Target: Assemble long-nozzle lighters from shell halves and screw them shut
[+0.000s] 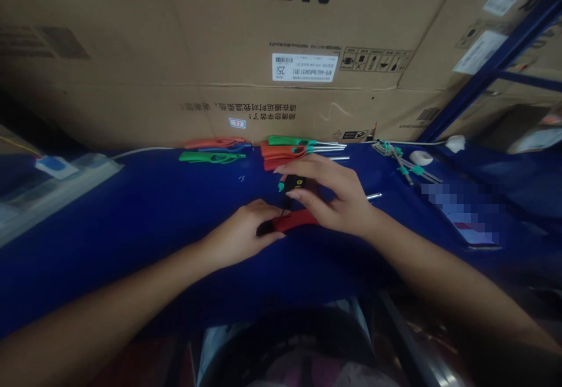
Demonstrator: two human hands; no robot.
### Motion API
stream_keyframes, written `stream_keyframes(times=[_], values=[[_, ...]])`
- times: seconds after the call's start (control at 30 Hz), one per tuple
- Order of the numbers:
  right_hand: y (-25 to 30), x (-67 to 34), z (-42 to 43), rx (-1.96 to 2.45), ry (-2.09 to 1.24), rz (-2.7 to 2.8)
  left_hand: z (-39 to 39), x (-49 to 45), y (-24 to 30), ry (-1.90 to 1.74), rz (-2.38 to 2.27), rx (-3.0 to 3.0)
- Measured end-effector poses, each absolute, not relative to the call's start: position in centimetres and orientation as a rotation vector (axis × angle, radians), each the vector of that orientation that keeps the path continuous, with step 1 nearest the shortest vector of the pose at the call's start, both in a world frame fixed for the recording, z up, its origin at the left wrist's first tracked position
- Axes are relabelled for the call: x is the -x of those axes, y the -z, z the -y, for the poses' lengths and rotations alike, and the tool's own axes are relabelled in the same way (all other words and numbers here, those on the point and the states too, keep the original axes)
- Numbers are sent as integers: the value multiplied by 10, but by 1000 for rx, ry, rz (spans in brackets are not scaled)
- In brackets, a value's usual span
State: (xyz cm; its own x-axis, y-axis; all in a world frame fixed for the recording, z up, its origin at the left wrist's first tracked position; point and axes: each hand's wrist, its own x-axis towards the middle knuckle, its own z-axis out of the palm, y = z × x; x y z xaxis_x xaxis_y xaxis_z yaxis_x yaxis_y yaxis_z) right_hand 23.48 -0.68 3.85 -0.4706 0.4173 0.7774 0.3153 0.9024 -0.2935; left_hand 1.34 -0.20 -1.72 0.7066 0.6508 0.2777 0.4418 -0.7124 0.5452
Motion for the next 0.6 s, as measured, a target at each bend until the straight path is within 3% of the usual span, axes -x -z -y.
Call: stream_keyframes(times=[0.13, 0.33, 0.53, 0.6], values=[[-35, -236, 5, 552, 76, 2080, 2, -13, 18, -616, -848, -2460], [-37, -235, 6, 531, -288, 2163, 3, -13, 17, -618, -878, -2438], [-36, -237, 6, 523, 96, 2116, 2, -13, 18, -629, -876, -2454], [-35, -237, 7, 548, 87, 2159, 2, -13, 19, -641, -870, -2448]])
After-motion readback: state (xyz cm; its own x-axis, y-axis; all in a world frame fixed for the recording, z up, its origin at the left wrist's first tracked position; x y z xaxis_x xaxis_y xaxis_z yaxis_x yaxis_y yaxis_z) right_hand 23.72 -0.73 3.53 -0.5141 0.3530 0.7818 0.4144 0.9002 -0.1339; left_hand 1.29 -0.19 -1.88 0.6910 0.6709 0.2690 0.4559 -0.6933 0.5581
